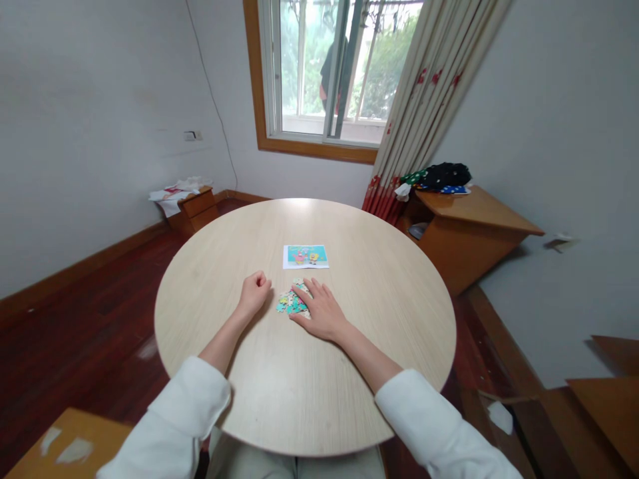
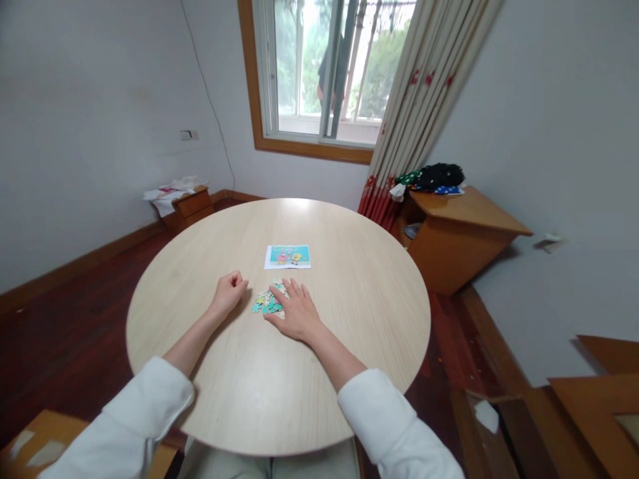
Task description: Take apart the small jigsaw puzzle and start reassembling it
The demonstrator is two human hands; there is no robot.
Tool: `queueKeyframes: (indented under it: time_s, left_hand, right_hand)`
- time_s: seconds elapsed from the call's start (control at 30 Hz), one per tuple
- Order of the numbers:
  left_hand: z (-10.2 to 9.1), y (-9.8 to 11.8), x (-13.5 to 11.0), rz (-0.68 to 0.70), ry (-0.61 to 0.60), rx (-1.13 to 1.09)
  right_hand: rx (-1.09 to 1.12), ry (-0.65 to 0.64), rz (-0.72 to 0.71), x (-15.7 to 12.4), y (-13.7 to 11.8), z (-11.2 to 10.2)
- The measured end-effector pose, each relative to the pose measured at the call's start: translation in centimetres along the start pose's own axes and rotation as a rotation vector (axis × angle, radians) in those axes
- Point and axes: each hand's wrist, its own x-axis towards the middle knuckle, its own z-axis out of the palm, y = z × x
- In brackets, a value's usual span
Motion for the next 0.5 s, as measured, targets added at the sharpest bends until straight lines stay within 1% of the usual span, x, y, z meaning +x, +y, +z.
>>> queueKeyframes:
  time_s: [0.07,0.13,0.27,0.4,0.5]
  left_hand:
    - [-0.1,0.0,-0.1,0.074,-0.032,0.087]
    - [-0.1,0.1,-0.2,0.101,-0.098,0.131]
    - [0.2,0.1,-0.4,0.105,-0.219,0.154]
    - [0.2,-0.2,-0.4,0.1,-0.277,0.16]
    - [0.1,-0.4,-0.6,0.109,-0.292,0.18]
  right_hand:
    - [-0.003,-0.035,0.012,0.1,0.0,0.0]
    - [0.002,-0.03,-0.003,0.2,0.2,0.0]
    - [0.026,0.067,-0.063,0.2,0.8,0.2]
    - [0.071,0.15,-0.141,0.2,1.3,0.6]
    - [0.106,0.175,-0.142,0.3,1.6,0.8]
